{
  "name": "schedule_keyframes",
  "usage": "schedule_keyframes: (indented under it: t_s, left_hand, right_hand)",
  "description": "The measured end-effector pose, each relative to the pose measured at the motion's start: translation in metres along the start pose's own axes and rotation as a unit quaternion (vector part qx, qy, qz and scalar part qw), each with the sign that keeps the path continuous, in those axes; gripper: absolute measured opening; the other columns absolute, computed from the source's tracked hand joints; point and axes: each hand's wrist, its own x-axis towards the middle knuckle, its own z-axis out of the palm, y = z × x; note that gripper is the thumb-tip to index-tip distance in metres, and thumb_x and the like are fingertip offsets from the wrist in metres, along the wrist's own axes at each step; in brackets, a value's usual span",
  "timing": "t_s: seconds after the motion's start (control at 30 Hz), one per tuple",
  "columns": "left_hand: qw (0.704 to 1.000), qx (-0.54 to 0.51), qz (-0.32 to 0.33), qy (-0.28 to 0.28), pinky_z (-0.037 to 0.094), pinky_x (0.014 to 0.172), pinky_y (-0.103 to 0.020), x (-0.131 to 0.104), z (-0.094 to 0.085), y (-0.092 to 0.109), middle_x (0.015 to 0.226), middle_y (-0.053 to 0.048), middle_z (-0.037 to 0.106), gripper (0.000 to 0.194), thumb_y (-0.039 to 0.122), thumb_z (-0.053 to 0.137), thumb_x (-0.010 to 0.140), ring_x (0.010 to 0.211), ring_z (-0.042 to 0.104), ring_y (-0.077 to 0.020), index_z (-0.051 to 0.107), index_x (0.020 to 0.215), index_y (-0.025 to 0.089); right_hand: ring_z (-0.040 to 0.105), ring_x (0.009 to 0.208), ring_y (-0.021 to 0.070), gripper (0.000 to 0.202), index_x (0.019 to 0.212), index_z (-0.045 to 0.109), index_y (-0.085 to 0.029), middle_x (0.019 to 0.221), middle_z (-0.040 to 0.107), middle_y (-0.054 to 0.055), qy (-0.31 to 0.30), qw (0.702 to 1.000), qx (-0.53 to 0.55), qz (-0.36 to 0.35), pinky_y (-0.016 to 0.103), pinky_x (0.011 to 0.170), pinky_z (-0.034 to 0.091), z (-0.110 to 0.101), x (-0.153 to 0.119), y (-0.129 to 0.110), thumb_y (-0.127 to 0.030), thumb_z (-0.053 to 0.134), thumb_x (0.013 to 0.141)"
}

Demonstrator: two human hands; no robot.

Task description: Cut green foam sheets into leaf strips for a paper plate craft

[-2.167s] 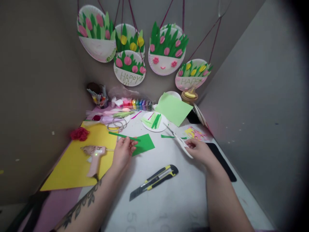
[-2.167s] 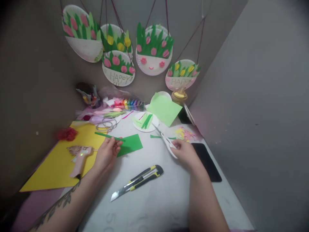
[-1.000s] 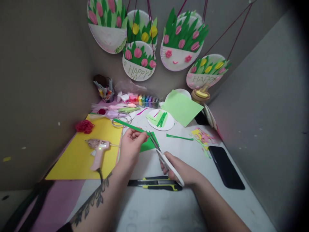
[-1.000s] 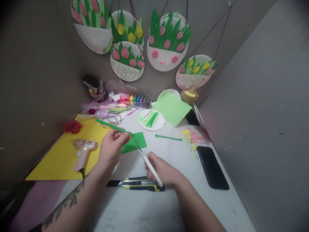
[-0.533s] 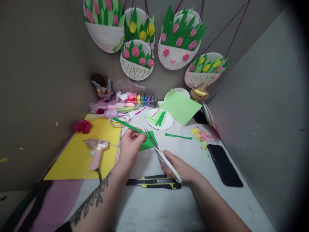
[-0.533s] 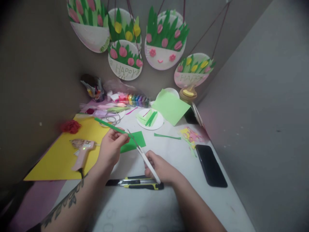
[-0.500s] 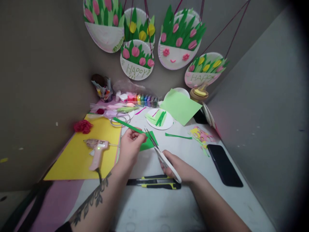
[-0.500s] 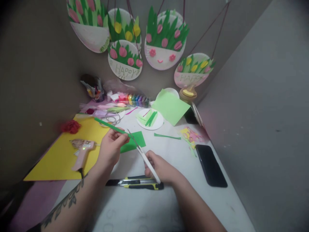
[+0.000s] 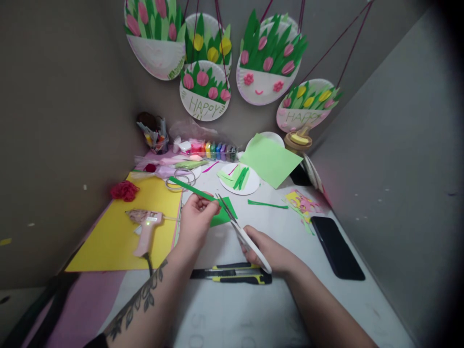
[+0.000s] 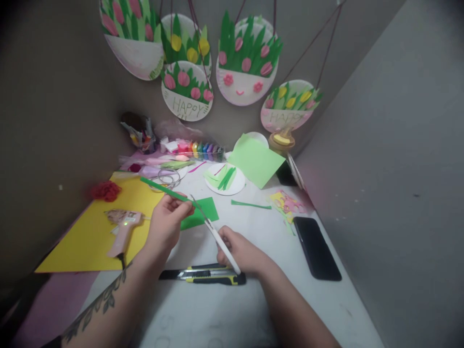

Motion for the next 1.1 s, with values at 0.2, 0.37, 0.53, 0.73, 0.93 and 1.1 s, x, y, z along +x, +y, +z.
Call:
schedule_keyframes:
  t_s: [0.2, 0.37, 0.53, 0.73, 0.93, 1.1]
  left_hand:
    - [1.0, 0.007, 0.002, -0.003, 0.043, 0.058, -0.022, 0.0003, -0.0006, -0.0007, 0.058, 0.005, 0.057, 0.021, 0.022, 0.07, 0.063, 0.057, 0.055, -0.0096, 0.057, 0.078, 0.016]
    - [1.0, 0.011, 0.0, -0.003, 0.043, 0.058, -0.022, 0.0, -0.0004, -0.0002, 0.058, 0.006, 0.057, 0.02, 0.021, 0.069, 0.063, 0.056, 0.056, -0.0095, 0.056, 0.078, 0.016]
    - [1.0, 0.011, -0.004, -0.005, 0.043, 0.058, -0.022, 0.0, -0.0009, 0.0, 0.057, 0.006, 0.057, 0.022, 0.021, 0.069, 0.063, 0.056, 0.056, -0.0097, 0.056, 0.08, 0.016]
    - [1.0, 0.011, -0.004, -0.008, 0.043, 0.057, -0.022, 0.0002, -0.0013, -0.0007, 0.057, 0.006, 0.057, 0.022, 0.022, 0.07, 0.063, 0.056, 0.055, -0.0099, 0.056, 0.08, 0.016]
    - [1.0, 0.011, -0.009, -0.002, 0.042, 0.057, -0.022, -0.0011, 0.0003, 0.0011, 0.057, 0.005, 0.058, 0.022, 0.023, 0.07, 0.062, 0.056, 0.056, -0.0102, 0.057, 0.078, 0.017]
    - [1.0, 0.003, -0.009, -0.007, 0.042, 0.057, -0.022, -0.0009, 0.0001, 0.0005, 0.057, 0.006, 0.057, 0.022, 0.022, 0.07, 0.062, 0.055, 0.055, -0.0097, 0.057, 0.079, 0.016]
  right_hand:
    - [0.049, 0.063, 0.0121, 0.025, 0.082, 0.043, -0.021, 0.072, 0.054, -0.003, 0.003, 1.0, -0.002, 0.01, 0.023, 0.055, 0.04, 0.0006, -0.0008, -0.0024, -0.022, 0.06, 0.063]
    - [0.05, 0.064, 0.0123, 0.025, 0.082, 0.043, -0.021, 0.073, 0.054, -0.003, 0.002, 1.0, -0.002, 0.006, 0.024, 0.056, 0.04, -0.0001, -0.0003, -0.0013, -0.021, 0.058, 0.063]
    - [0.05, 0.064, 0.0122, 0.025, 0.082, 0.043, -0.021, 0.073, 0.054, -0.003, 0.0, 1.0, 0.005, 0.004, 0.023, 0.055, 0.04, -0.0013, 0.0005, 0.0003, -0.018, 0.056, 0.061]
    - [0.049, 0.064, 0.0115, 0.023, 0.082, 0.043, -0.021, 0.072, 0.054, -0.004, 0.001, 1.0, -0.003, 0.011, 0.023, 0.056, 0.04, -0.0002, -0.0004, -0.0018, -0.017, 0.055, 0.063]
    - [0.049, 0.064, 0.0121, 0.025, 0.082, 0.043, -0.021, 0.072, 0.055, -0.003, -0.001, 1.0, -0.002, 0.009, 0.023, 0.055, 0.04, -0.0001, -0.0004, -0.0021, -0.021, 0.06, 0.064]
    - [0.048, 0.064, 0.0119, 0.026, 0.083, 0.043, -0.021, 0.072, 0.054, -0.003, -0.004, 1.0, -0.002, 0.009, 0.023, 0.056, 0.039, -0.0012, -0.0001, -0.0012, -0.021, 0.061, 0.065]
